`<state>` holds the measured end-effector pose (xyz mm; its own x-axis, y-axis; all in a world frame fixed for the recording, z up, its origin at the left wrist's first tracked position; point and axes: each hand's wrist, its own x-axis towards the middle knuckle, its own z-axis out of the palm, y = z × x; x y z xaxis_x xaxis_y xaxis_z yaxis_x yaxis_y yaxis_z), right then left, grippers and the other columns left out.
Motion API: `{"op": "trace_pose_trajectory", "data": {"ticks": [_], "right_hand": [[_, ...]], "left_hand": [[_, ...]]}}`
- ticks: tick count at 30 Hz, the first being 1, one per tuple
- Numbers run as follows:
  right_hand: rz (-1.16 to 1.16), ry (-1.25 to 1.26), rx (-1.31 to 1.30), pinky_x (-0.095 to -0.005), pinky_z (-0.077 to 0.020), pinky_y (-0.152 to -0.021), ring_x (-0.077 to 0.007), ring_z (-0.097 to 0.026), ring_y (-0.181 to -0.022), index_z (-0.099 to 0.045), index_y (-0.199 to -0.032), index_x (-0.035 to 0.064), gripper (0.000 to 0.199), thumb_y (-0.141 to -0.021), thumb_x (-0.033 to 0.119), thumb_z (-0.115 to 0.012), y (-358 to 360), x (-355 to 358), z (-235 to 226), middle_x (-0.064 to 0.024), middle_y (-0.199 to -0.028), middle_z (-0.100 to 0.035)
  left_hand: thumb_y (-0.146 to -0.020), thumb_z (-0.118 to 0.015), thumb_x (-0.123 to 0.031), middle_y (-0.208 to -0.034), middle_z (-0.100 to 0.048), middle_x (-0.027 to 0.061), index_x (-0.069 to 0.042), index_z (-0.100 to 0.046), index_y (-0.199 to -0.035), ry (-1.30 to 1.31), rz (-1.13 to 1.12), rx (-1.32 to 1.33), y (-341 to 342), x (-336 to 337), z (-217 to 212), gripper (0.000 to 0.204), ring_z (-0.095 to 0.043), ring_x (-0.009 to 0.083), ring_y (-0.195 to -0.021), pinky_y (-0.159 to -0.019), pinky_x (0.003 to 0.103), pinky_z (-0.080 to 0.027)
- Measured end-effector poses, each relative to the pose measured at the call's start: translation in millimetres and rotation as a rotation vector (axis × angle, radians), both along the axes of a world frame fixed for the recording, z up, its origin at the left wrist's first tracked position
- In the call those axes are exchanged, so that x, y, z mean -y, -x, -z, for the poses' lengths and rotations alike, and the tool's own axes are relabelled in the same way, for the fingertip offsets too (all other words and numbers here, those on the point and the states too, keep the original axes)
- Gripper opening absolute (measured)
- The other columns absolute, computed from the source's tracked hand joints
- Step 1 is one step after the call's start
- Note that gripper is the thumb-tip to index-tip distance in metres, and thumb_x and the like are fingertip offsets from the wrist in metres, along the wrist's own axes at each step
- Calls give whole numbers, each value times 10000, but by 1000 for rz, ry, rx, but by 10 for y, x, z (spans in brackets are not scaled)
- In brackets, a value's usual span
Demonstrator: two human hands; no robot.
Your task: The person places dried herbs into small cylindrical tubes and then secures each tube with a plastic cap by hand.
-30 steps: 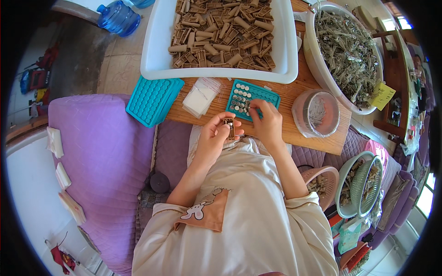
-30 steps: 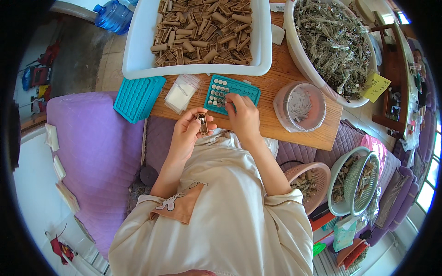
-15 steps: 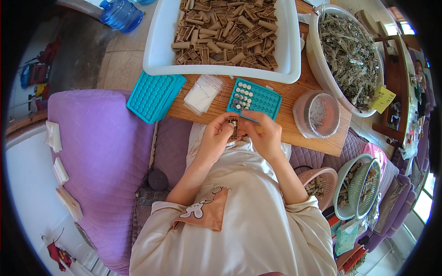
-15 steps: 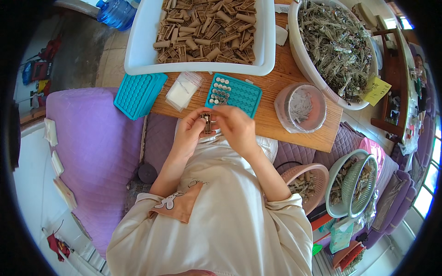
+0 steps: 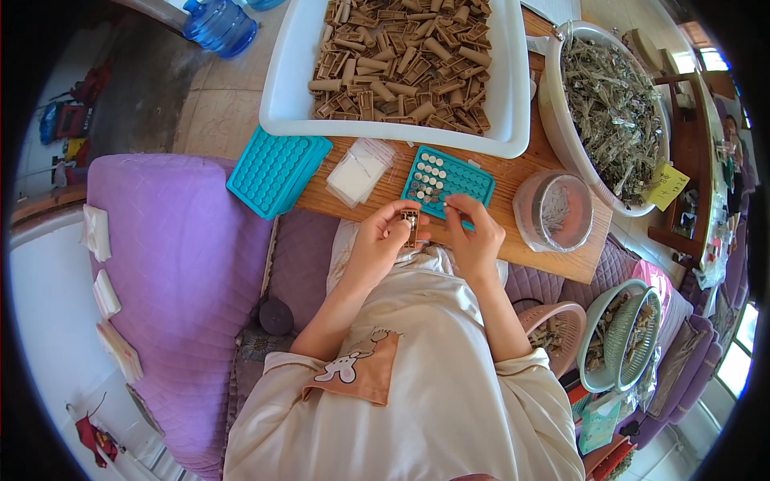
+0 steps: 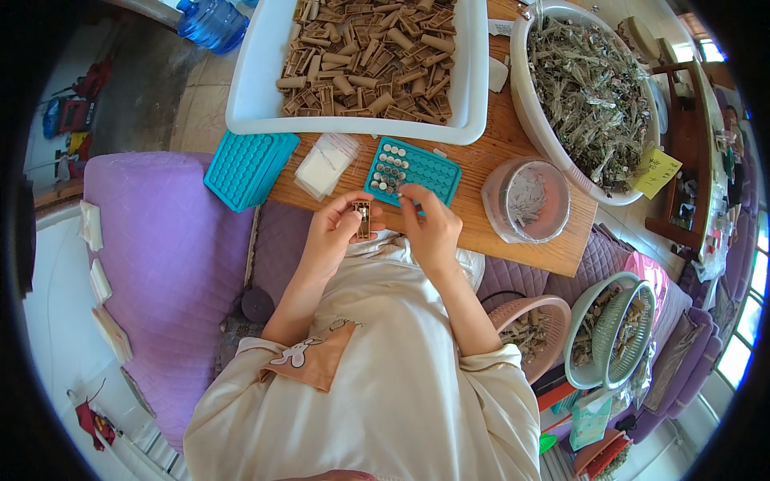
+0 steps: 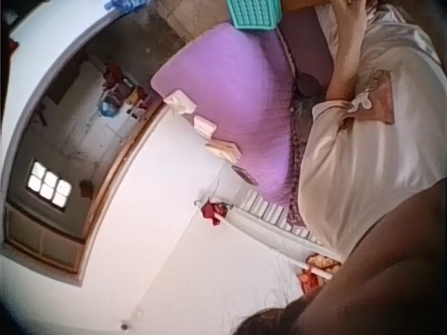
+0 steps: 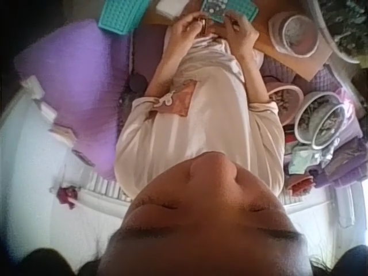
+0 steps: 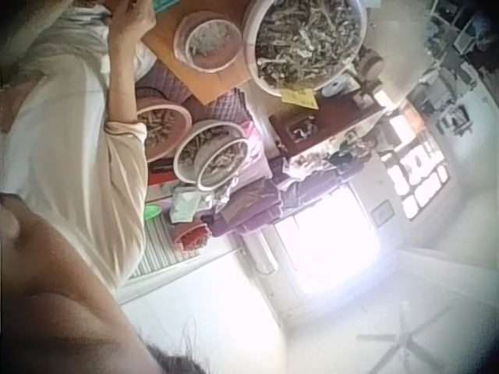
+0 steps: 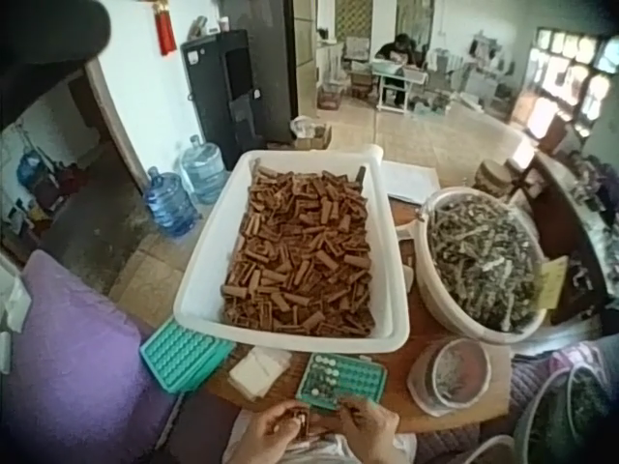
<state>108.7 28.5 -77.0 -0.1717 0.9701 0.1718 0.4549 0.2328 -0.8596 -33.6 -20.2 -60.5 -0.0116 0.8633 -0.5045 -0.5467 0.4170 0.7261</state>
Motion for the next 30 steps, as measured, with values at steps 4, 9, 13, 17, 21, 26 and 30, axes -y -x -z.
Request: {"op": "trace_pose_trajectory", "data": {"ticks": [4,9,13,17,21,26,30], "right_hand": [[-86,-172,18,-245,-502,-573,-209,-627,-696,-567,-833,14,180,-675,-39,-633,80,113,-207,-110,-803,-630],[-167,-311,-16,-278,-502,-582,-215,-623,-730,-564,-810,24,168,-664,-31,-626,97,121,-148,-90,-769,-624],[-232,-189,23,-300,-496,-585,-235,-610,-728,-550,-785,15,153,-656,-47,-603,47,136,-148,-102,-780,-613],[-349,-126,113,-334,-477,-595,-276,-576,-715,-532,-797,14,172,-648,-46,-592,-48,55,-241,-117,-753,-582],[-532,298,183,-376,-443,-638,-322,-523,-746,-487,-897,29,284,-639,-21,-596,-117,-177,-484,-141,-795,-532],[-793,308,367,-318,-463,-659,-240,-571,-751,-499,-996,48,395,-631,27,-650,-115,-489,-686,-125,-916,-530],[-931,313,153,-330,-456,-647,-267,-569,-736,-554,-879,15,252,-650,76,-640,86,-880,-1010,-109,-829,-584]], "left_hand": [[-827,-369,11,-921,-562,89,33,-446,-1075,-120,50,-25,-54,13,21,261,-581,127,-774,-666,232,-483],[-825,-368,23,-879,-565,61,44,-447,-1069,-98,45,-52,-123,-1,-26,257,-557,85,-760,-655,210,-473],[-826,-376,16,-838,-568,47,43,-466,-1043,-81,101,-112,-122,28,67,237,-544,66,-746,-638,195,-455],[-818,-401,-2,-808,-584,68,33,-480,-1042,-95,171,-230,-154,58,111,240,-560,85,-701,-615,205,-451],[-805,-431,-31,-760,-597,104,16,-491,-1053,-139,363,-503,-173,75,3,260,-581,132,-630,-596,232,-458],[-822,-397,-20,-862,-550,37,8,-455,-1089,-96,507,-388,-190,83,-35,275,-557,101,-747,-671,213,-451],[-820,-375,-23,-908,-536,58,-9,-454,-1069,-32,291,150,-146,75,-126,261,-565,126,-783,-704,246,-465]]}}
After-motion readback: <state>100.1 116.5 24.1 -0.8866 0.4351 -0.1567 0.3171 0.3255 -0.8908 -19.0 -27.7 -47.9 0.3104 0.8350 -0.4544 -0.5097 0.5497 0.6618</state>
